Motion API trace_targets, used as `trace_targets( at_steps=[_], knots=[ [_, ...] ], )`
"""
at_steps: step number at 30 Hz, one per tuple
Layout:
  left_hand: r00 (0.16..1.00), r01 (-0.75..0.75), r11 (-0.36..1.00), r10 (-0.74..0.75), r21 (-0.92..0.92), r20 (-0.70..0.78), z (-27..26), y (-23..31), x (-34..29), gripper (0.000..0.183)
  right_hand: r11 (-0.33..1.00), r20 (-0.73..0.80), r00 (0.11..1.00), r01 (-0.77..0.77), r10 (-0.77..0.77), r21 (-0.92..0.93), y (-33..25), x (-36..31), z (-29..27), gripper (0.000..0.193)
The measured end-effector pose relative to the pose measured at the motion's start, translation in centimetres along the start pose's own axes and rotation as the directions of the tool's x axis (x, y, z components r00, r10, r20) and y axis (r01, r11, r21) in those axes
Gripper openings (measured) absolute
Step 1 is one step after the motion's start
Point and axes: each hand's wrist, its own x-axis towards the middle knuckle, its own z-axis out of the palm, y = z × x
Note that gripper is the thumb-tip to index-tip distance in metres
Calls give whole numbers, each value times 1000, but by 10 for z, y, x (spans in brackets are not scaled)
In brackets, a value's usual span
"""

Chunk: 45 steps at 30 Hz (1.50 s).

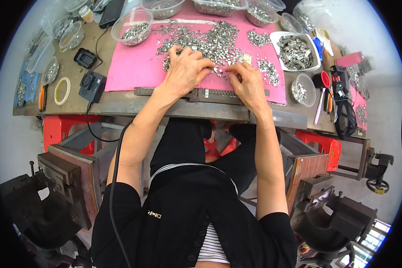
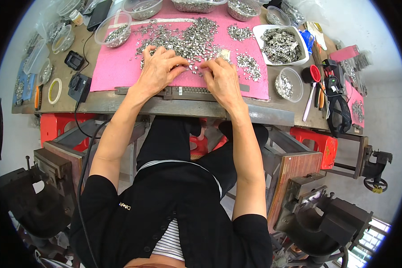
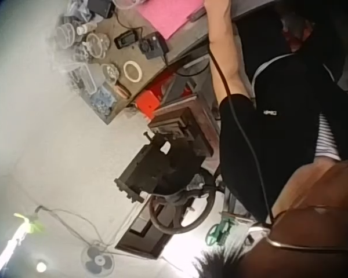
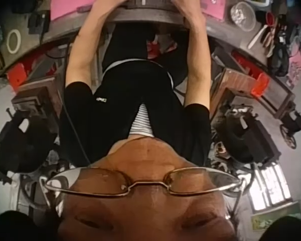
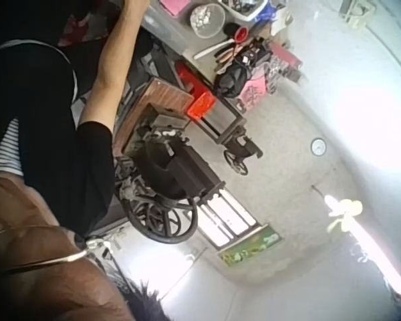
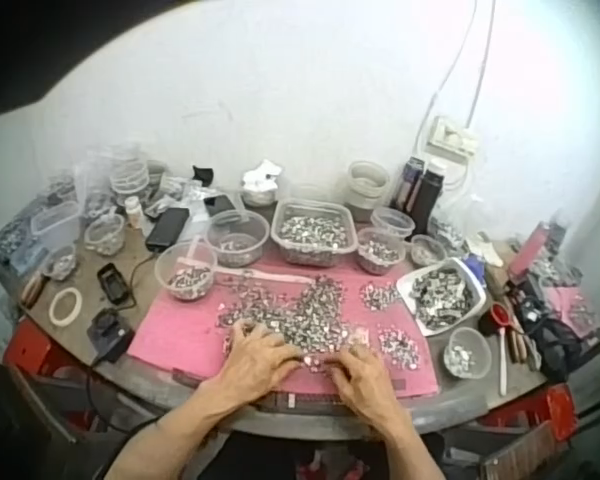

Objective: Arrange small metal components onto a template and use a manual press for assembly.

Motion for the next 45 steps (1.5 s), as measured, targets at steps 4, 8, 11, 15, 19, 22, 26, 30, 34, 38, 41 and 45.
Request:
trace_targets(
  at_steps=[4,8,11,15,19,22,26,30,34,38,41,45],
  knots=[
    [998,-52,999,53,-9,30,-2,-3,1,9,993,49,998,-38,32,114,-5,-7,-4,15],
    [997,-62,998,63,-19,52,-1,-5,2,10,990,61,994,-93,87,102,-9,-7,1,13],
    [997,-52,998,54,-36,49,0,-4,2,10,993,62,994,-95,90,72,-6,-8,2,12],
    [999,-46,998,47,-47,20,0,-3,0,10,991,63,994,-92,86,93,-3,-10,3,11],
    [999,-22,999,23,-31,44,-2,-2,-3,11,995,58,995,-88,86,46,-3,-10,4,11],
    [999,-8,999,11,-52,54,-2,-3,-3,11,997,55,996,-77,75,29,-2,-10,3,11],
    [999,-30,998,33,-55,43,-1,-5,-2,10,972,46,989,-150,144,181,-4,-11,2,10],
    [998,-44,997,47,-68,42,-1,-4,0,10,992,11,998,-71,70,104,-5,-12,3,10],
    [997,-47,998,49,-38,65,-1,-3,2,10,998,1,999,-47,47,52,-5,-13,5,11],
    [994,-48,999,49,-17,98,-2,0,5,10,999,4,999,-32,32,8,-5,-11,9,11],
    [994,-52,998,54,-20,91,-1,1,5,9,992,35,996,-85,82,90,-5,-12,6,10],
    [997,-42,999,44,-30,64,-1,4,3,9,980,31,992,-127,123,151,-10,-12,6,9]
  ],
)
